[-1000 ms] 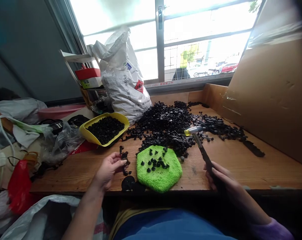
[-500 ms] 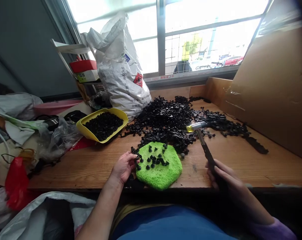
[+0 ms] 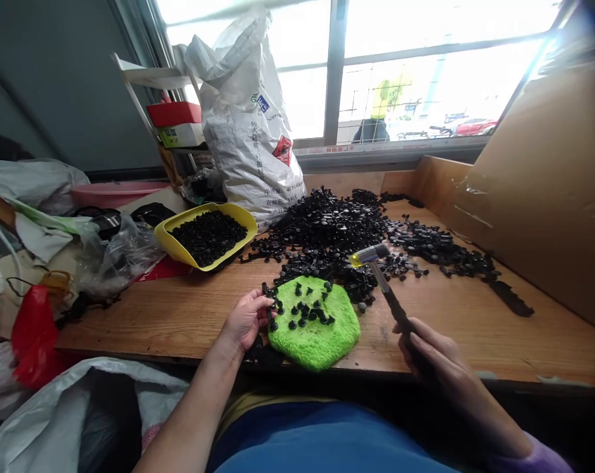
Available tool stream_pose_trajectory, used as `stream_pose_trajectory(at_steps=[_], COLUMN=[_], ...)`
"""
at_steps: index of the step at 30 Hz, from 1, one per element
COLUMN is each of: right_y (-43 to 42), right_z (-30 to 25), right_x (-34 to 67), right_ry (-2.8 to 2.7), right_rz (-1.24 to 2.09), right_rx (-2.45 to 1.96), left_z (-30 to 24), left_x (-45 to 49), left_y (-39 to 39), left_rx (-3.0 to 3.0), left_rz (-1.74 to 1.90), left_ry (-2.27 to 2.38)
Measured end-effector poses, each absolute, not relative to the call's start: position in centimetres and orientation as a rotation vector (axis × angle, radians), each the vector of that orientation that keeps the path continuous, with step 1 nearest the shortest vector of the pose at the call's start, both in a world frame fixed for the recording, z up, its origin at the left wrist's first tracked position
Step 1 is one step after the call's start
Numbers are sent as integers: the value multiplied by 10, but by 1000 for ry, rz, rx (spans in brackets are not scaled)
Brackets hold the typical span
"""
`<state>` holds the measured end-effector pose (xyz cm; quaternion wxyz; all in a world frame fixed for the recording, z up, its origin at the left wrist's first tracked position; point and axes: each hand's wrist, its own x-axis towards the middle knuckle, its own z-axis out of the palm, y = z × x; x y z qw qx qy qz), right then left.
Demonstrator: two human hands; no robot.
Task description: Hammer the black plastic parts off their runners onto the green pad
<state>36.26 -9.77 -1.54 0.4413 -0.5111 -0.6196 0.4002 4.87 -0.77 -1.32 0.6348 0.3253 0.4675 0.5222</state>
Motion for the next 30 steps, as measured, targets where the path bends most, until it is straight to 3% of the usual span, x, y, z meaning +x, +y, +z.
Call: stream_pose_trajectory(at_steps=[5,17,24,30], right_y=[-90,-74,-77,-76], right_z=[0,11,18,17], right_x=[343,312,310,305], right_ry=[-1766,-2242,-2124,-2368], right_rz=[994,567,427,343], right_rx=[-1241,-1320,-1275,-1427], left_z=[-15,-9,-4,-6], left_x=[51,48,48,46], left_y=[-7,-4,-2,-2], left_rx=[806,1043,1008,1014], left_rz=[1194,1152,1102,1107], left_ry=[1089,1165,1187,1179])
